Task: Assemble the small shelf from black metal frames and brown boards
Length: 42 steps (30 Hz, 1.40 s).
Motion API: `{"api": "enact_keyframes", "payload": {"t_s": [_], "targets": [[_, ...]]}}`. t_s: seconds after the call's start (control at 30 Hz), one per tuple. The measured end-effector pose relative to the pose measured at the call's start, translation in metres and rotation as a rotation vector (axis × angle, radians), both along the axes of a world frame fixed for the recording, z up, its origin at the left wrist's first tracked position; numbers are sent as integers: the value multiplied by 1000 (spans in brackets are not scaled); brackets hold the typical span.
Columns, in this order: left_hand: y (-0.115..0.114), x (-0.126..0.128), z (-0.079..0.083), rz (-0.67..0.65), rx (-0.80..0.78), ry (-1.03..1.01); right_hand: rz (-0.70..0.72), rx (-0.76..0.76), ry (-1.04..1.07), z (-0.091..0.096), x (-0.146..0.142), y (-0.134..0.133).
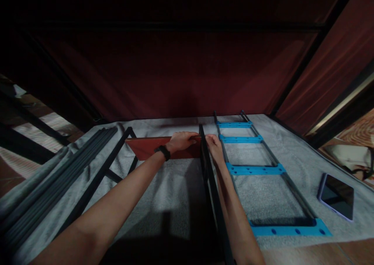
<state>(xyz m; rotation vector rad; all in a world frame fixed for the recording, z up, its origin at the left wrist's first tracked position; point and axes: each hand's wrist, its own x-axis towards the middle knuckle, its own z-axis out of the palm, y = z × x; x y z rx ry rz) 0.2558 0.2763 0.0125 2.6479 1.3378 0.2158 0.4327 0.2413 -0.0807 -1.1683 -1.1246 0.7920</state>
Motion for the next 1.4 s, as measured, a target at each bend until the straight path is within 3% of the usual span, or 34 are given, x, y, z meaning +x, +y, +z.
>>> {"api": "enact_keyframes", "payload": {"t_s": [0.33,0.53,0.73,0.97,1.4], "targets": [[2,-1,-3,-13,21,-7,-41,-16,-48,8,1,-3],[3,-1,-4,-14,23,-4,16,14,69,11,0,-3],[2,-1,-4,-10,17,1,-42,-17,-83,9,0,-5],[-2,0,1,11,-3,-1,4,9,31,13,-2,-4],[0,-1,-3,-9,19,4,-10,11,26,4,0,0]]}}
